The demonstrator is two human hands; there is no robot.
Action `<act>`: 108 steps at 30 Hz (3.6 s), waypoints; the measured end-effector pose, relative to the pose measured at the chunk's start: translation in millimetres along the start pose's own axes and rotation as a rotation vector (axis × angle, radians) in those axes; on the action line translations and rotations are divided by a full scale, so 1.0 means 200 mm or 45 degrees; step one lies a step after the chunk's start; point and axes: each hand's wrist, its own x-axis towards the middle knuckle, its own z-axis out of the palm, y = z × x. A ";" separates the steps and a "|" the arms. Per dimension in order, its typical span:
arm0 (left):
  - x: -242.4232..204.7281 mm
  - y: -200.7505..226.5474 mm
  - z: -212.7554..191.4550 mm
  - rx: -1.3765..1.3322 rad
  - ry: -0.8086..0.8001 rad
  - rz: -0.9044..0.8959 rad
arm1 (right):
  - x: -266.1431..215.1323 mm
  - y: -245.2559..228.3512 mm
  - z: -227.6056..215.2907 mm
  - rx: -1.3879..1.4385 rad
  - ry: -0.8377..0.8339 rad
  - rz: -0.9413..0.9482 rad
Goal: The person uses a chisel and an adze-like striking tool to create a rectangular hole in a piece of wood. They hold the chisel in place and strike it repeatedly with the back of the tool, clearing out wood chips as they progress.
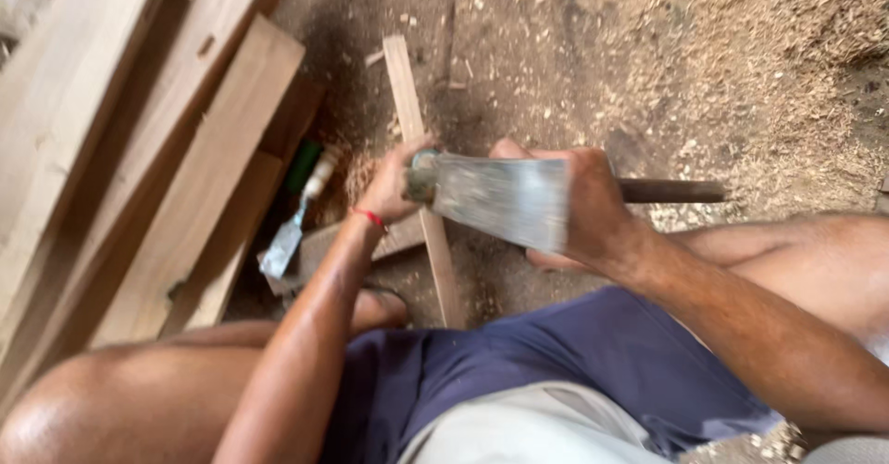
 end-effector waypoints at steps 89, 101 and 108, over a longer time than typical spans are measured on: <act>0.36 0.69 0.05 0.030 -0.061 -0.019 | -0.09 0.42 0.13 0.849 0.477 0.382; 0.35 0.66 0.10 0.094 -0.114 -0.001 | -0.06 0.37 -0.05 0.353 0.508 0.182; 0.34 0.62 0.10 0.171 -0.167 -0.016 | -0.05 0.30 0.01 0.429 0.418 0.158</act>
